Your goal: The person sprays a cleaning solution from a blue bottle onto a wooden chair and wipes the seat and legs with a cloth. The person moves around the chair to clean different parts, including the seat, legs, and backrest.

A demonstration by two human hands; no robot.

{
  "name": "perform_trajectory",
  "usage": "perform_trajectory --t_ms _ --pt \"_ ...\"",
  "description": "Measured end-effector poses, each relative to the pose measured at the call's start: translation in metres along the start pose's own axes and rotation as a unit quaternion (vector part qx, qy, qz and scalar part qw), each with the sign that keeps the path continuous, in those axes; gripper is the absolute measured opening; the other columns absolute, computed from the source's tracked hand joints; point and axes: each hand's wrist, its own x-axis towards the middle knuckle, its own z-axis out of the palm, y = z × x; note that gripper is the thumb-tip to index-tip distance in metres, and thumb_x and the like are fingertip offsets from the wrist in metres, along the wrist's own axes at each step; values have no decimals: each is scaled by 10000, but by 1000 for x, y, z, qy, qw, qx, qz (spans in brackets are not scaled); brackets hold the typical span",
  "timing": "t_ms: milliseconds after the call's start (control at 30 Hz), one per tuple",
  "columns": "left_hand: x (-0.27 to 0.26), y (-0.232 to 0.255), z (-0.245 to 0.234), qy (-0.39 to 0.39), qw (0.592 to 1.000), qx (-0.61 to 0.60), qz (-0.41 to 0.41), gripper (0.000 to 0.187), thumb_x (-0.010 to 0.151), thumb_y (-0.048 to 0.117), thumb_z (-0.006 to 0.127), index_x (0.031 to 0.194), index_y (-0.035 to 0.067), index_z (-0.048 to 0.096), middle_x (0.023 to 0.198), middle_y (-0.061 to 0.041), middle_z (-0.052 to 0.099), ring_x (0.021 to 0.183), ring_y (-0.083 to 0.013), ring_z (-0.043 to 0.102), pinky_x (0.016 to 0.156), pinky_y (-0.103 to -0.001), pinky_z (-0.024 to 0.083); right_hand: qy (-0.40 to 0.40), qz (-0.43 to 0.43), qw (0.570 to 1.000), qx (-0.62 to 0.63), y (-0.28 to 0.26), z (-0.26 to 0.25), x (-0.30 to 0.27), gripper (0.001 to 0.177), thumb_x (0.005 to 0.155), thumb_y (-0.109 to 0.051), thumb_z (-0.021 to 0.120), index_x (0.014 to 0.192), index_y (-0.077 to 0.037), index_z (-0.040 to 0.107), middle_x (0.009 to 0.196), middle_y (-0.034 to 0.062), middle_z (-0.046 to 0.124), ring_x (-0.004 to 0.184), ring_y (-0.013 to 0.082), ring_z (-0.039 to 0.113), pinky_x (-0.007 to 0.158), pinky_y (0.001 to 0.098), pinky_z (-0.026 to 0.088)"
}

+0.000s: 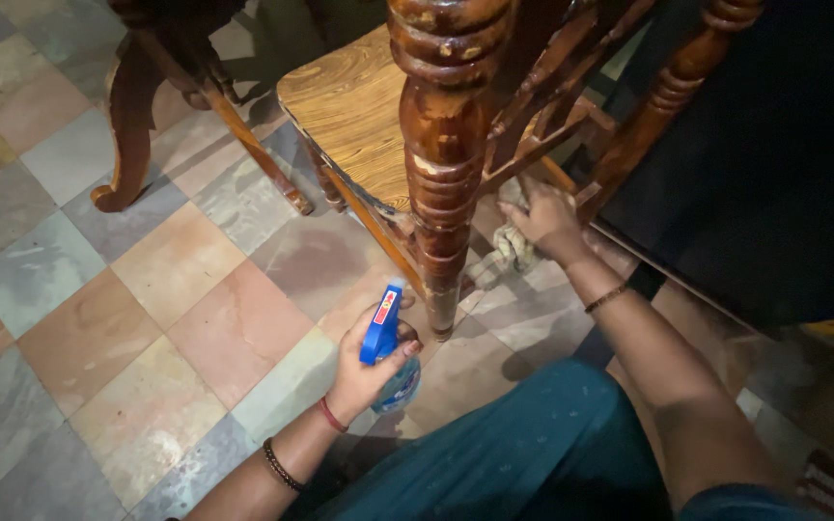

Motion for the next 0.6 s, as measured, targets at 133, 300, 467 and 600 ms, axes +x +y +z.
perform_trajectory --t_ms 133,300,467,600 --pt "-2 -5 -2 3 1000 3 0 545 899 25 751 1400 -11 540 960 -31 661 916 -107 670 846 -261 537 -12 -34 995 -91 -16 -26 -23 478 945 -516 626 1213 -132 721 1294 126 673 1296 311 518 1143 586 317" --pt "-2 -10 -3 14 1000 8 3 554 890 23 761 1400 -11 547 965 -27 656 912 -106 670 842 -261 536 -169 -7 986 -13 -23 -47 -37 342 935 -460 642 1083 -176 760 1223 53 687 1236 279 532 1048 551 368" --pt "-1 -4 -2 2 1000 -2 -1 543 897 33 759 1395 -8 548 955 -31 664 907 -104 666 837 -260 531 -264 6 964 -42 -26 -60 -17 222 958 -364 616 1024 -207 756 1105 4 725 1148 216 602 1103 514 359" --pt "-1 2 -3 18 1000 15 -2 531 892 39 756 1385 -6 563 959 -19 653 909 -100 663 839 -259 535 -154 -52 986 50 -31 -81 -24 154 974 -261 624 994 -130 703 998 56 704 1051 233 655 1079 501 347"
